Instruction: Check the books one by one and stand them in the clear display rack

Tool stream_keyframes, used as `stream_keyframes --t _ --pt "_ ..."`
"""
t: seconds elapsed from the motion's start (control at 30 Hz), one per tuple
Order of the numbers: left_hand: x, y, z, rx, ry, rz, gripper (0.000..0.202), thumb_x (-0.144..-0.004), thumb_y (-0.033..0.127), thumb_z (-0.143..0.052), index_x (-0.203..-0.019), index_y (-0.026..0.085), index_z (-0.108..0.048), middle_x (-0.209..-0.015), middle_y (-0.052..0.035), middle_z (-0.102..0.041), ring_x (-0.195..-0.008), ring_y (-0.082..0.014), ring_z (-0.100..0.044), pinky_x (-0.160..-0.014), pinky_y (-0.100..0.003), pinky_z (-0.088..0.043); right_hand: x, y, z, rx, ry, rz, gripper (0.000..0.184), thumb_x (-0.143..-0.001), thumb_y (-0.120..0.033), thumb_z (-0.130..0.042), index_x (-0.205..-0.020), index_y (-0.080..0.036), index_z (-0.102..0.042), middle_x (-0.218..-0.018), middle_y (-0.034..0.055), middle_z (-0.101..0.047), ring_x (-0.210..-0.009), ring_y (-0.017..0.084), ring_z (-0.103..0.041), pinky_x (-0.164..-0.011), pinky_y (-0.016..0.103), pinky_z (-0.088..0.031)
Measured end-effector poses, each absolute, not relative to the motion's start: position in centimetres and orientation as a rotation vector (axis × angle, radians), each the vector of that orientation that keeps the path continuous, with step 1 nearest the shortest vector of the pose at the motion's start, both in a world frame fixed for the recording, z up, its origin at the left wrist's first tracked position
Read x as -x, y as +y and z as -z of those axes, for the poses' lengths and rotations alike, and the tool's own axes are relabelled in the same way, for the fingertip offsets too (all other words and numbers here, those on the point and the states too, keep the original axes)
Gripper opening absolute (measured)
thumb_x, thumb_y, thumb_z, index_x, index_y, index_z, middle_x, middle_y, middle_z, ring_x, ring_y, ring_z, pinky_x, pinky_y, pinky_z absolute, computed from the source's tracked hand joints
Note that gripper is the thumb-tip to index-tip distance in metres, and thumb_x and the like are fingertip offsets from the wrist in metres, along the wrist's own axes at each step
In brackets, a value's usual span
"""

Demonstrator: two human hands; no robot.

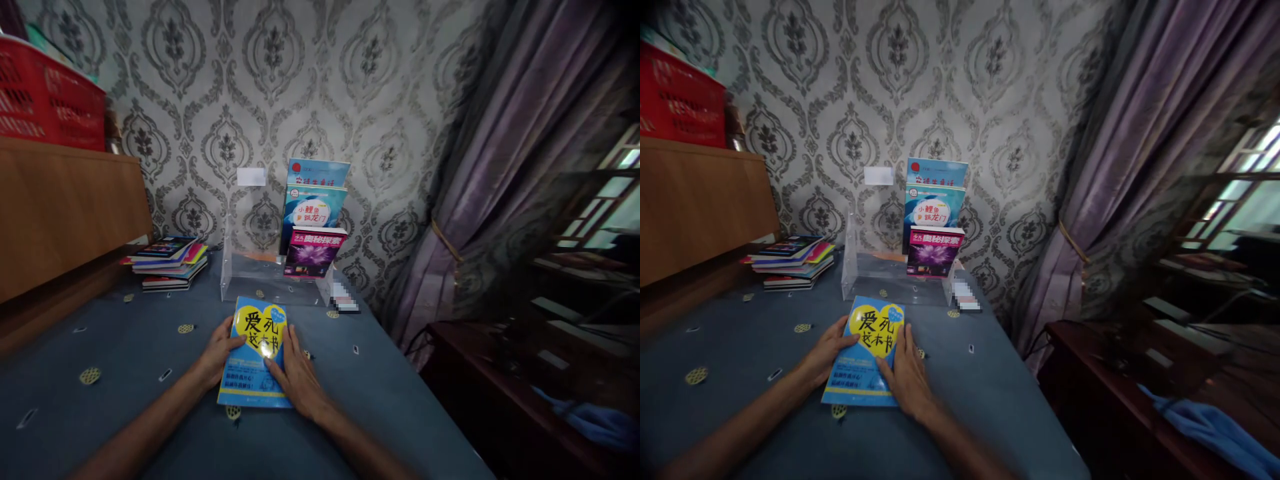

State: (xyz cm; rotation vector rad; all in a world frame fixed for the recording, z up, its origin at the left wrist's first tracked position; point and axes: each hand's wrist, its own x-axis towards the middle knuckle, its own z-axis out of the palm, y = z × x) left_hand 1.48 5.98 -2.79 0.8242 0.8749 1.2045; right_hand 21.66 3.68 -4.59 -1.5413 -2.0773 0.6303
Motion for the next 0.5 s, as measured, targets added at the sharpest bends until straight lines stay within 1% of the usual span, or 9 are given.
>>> stream_keyframes --t 0.03,0.07,0.13,0.17,0.23,0.27,0.33,0.4,0.5 --pt "-1.7 6.0 2.7 -0.836 0.861 -1.232 0.059 -0.062 0.021 -0.083 -0.113 0.019 -0.053 -0.102 -0.0088 -0.075 -0.089 -0.0302 -0.075 -0.078 -0.043 -0.062 -21.9 4.1 4.8 1.540 -2.010 -0.667 0.088 -0.091 -0.054 -0.052 -0.159 -0.011 -0.017 -0.166 0.0197 -0.016 -0.152 0.033 -0.017 -0.121 0.053 -0.026" --pt "-1.9 6.0 2.7 -0.852 0.845 -1.259 0.061 -0.062 0.023 -0.084 -0.114 0.019 -0.053 -0.104 -0.0089 -0.074 -0.092 -0.0305 -0.074 -0.079 -0.042 -0.062 -22.1 4.6 5.0 1.520 -1.937 -0.714 0.093 -0.087 -0.055 -0.058 -0.159 -0.013 -0.016 -0.163 0.0198 -0.024 -0.150 0.034 -0.025 -0.119 0.054 -0.030" --pt "-2.2 5.9 2.7 -0.893 0.823 -1.300 0.066 -0.063 0.029 -0.084 -0.119 0.020 -0.051 -0.110 -0.0097 -0.073 -0.096 -0.0313 -0.073 -0.080 -0.042 -0.061 -22.4 5.6 5.2 1.402 -1.777 -0.878 0.099 -0.080 -0.056 -0.067 -0.157 -0.017 -0.019 -0.151 0.0180 -0.049 -0.138 0.034 -0.048 -0.111 0.054 -0.042" --pt "-2.3 5.9 2.8 -0.922 0.820 -1.311 0.070 -0.063 0.032 -0.084 -0.122 0.021 -0.049 -0.114 -0.0103 -0.072 -0.098 -0.0316 -0.072 -0.082 -0.043 -0.061 -22.5 6.1 5.2 1.305 -1.702 -0.998 0.097 -0.077 -0.057 -0.069 -0.154 -0.018 -0.026 -0.140 0.0165 -0.060 -0.128 0.034 -0.058 -0.104 0.054 -0.049" --pt "-2.4 5.9 2.7 -1.007 0.837 -1.319 0.077 -0.065 0.038 -0.083 -0.129 0.021 -0.045 -0.122 -0.0120 -0.068 -0.104 -0.0322 -0.070 -0.085 -0.042 -0.060 -22.7 6.8 5.0 1.092 -1.584 -1.230 0.084 -0.071 -0.062 -0.073 -0.138 -0.018 -0.047 -0.117 0.0136 -0.073 -0.106 0.034 -0.071 -0.091 0.053 -0.057" --pt "-2.5 5.8 2.5 -1.063 0.855 -1.322 0.078 -0.067 0.041 -0.082 -0.132 0.020 -0.043 -0.126 -0.0127 -0.066 -0.108 -0.0325 -0.068 -0.086 -0.042 -0.059 -22.8 7.0 4.7 1.008 -1.546 -1.307 0.076 -0.069 -0.064 -0.074 -0.126 -0.017 -0.056 -0.108 0.0128 -0.076 -0.098 0.034 -0.073 -0.086 0.053 -0.059" --pt "-2.6 5.8 1.9 -1.193 0.884 -1.345 0.076 -0.072 0.046 -0.078 -0.134 0.020 -0.042 -0.133 -0.0133 -0.062 -0.115 -0.0323 -0.064 -0.090 -0.041 -0.058 -23.0 7.0 3.9 0.927 -1.513 -1.338 0.064 -0.068 -0.066 -0.075 -0.108 -0.018 -0.062 -0.099 0.0116 -0.077 -0.088 0.032 -0.074 -0.081 0.052 -0.060" --pt "-2.9 5.8 0.9 -1.352 0.884 -1.384 0.070 -0.079 0.047 -0.072 -0.135 0.020 -0.042 -0.137 -0.0121 -0.059 -0.121 -0.0304 -0.060 -0.096 -0.039 -0.055 -23.5 6.6 2.7 0.938 -1.527 -1.209 0.056 -0.074 -0.063 -0.071 -0.107 -0.019 -0.061 -0.096 0.0099 -0.076 -0.084 0.029 -0.073 -0.078 0.047 -0.060" --pt "-3.5 6.0 -0.4 -1.589 0.888 -1.439 0.057 -0.089 0.046 -0.063 -0.136 0.021 -0.041 -0.136 -0.0094 -0.058 -0.124 -0.0263 -0.057 -0.103 -0.037 -0.050 -24.7 5.8 1.1 1.044 -1.615 -0.845 0.043 -0.086 -0.055 -0.062 -0.110 -0.020 -0.059 -0.093 0.0073 -0.074 -0.084 0.024 -0.070 -0.075 0.039 -0.059"
